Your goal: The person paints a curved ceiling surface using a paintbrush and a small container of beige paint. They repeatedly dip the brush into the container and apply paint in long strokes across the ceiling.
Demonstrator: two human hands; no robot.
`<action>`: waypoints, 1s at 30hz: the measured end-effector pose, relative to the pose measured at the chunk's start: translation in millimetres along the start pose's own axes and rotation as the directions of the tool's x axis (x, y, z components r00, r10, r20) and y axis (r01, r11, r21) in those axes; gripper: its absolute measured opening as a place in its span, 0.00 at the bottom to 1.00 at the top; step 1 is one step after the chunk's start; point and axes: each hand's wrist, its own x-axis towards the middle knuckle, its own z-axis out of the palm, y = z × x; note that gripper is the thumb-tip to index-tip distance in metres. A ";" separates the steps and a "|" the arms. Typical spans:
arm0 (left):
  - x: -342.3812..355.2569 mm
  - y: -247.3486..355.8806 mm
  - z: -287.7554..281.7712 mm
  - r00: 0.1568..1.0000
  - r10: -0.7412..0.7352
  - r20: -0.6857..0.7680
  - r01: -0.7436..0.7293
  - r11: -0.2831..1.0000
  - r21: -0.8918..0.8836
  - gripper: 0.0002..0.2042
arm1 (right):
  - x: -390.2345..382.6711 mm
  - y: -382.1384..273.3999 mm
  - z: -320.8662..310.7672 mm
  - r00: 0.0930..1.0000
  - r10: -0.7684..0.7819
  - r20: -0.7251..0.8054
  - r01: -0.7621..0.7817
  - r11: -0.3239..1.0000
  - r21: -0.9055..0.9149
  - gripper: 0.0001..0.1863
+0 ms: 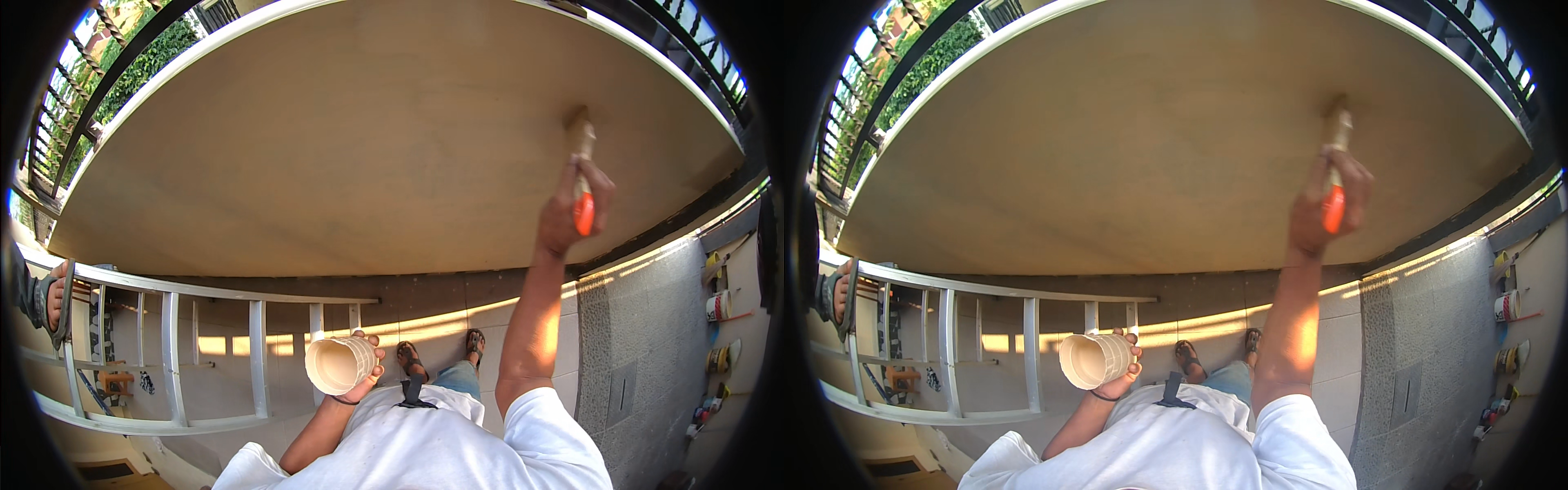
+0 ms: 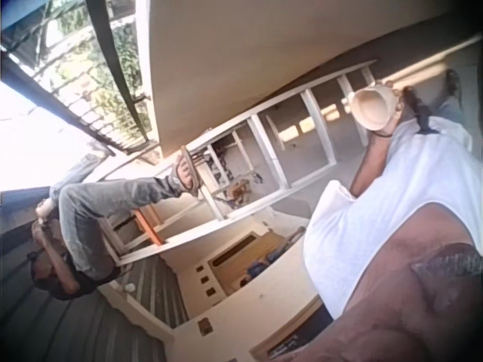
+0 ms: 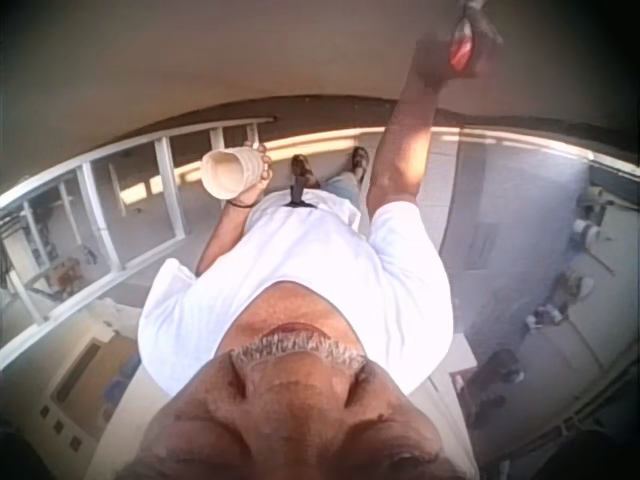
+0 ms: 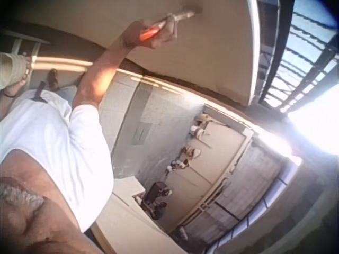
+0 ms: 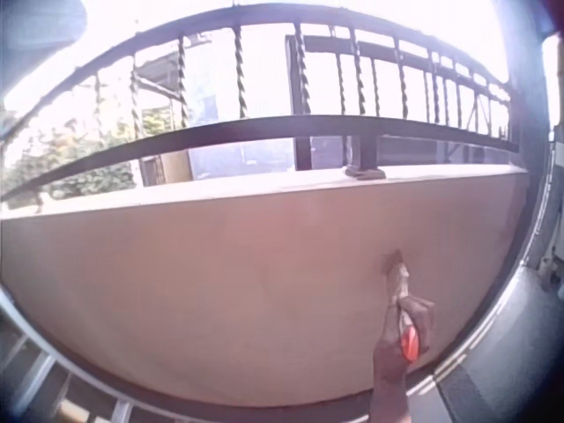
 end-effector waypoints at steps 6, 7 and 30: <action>6.8 1.9 8.3 1.000 0.005 -0.008 -0.005 1.000 -0.019 0.28 | -46.4 -143.4 53.8 0.923 -0.240 0.300 0.089 0.893 0.442 0.15; 7.0 1.1 10.1 1.000 0.008 -0.012 -0.008 1.000 -0.021 0.28 | -47.3 -141.9 54.4 0.924 -0.235 0.300 0.063 0.870 0.489 0.16; 2.0 5.9 9.2 0.999 0.014 0.033 -0.013 0.999 -0.029 0.29 | -38.1 -132.5 55.3 0.934 -0.173 0.313 -0.051 0.801 0.596 0.11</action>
